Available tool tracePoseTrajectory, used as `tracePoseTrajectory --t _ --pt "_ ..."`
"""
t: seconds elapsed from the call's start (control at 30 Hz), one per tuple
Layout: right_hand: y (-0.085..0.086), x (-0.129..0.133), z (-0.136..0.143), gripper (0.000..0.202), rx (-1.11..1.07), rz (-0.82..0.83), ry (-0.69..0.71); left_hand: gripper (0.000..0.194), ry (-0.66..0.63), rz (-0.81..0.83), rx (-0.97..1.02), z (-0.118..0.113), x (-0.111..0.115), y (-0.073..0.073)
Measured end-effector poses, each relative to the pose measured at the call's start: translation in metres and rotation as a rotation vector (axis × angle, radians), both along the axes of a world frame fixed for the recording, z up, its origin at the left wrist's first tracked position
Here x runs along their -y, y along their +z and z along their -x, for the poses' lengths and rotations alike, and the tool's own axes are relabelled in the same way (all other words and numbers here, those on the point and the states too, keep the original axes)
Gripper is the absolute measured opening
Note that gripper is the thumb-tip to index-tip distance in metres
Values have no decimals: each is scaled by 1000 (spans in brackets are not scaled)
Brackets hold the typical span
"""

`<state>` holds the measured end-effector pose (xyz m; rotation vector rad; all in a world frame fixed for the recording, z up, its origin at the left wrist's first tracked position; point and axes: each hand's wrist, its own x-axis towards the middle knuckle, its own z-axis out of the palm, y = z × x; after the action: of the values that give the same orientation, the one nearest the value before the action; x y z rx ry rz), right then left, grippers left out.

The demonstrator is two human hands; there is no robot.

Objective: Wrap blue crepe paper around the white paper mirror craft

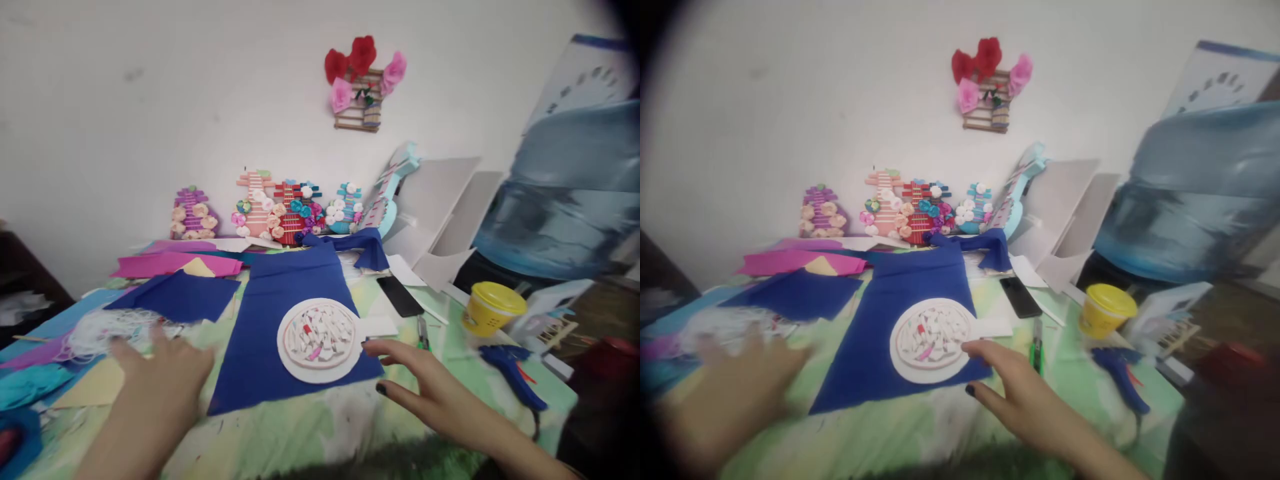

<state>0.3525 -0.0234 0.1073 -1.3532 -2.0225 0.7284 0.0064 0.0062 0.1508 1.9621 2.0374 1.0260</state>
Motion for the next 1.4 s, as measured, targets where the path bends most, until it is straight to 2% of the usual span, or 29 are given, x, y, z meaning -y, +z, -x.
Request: tracePoseTrajectory --t 0.07,0.13,0.17,0.23,0.3,0.4,0.5,0.63,0.73,0.87,1.03,1.13,1.23,1.4 --pt "-12 12 4 45 -80 33 -13 34 -267 -12 94 -18 -2 1" --pt "-24 23 8 49 -182 86 -36 44 -528 -31 248 -44 0 -7" --pt "-30 28 10 51 -229 111 -56 53 -600 -38 308 -59 2 -14" --pt "-40 36 13 57 -338 151 -93 57 -661 -52 433 -90 10 -31" --pt "-48 45 16 69 -488 197 -109 77 -806 8 714 -118 24 -47" --pt "-55 63 23 87 -794 293 -69 91 -1067 167 1321 -151 54 -61" --pt "-58 83 38 87 -1110 328 24 82 -1176 265 1736 -176 82 -72" --pt "-61 97 66 66 -1398 294 -15 70 -1195 439 2065 -203 102 -92" --pt "-66 93 79 50 -1511 298 -55 69 -1149 490 2151 -209 101 -105" --pt "-73 86 86 29 -1483 320 -105 71 -1181 507 2147 -200 97 -112" --pt "-79 91 93 27 -1411 316 -105 77 -1363 449 2150 -190 102 -117" --pt "-82 95 97 34 -1397 300 -129 80 -1467 424 2142 -187 106 -119" --pt "-84 94 100 37 -1357 285 -142 83 -1517 403 2135 -183 108 -120" --pt "-86 88 103 24 -1234 271 -77 84 -1544 349 2124 -179 108 -124"
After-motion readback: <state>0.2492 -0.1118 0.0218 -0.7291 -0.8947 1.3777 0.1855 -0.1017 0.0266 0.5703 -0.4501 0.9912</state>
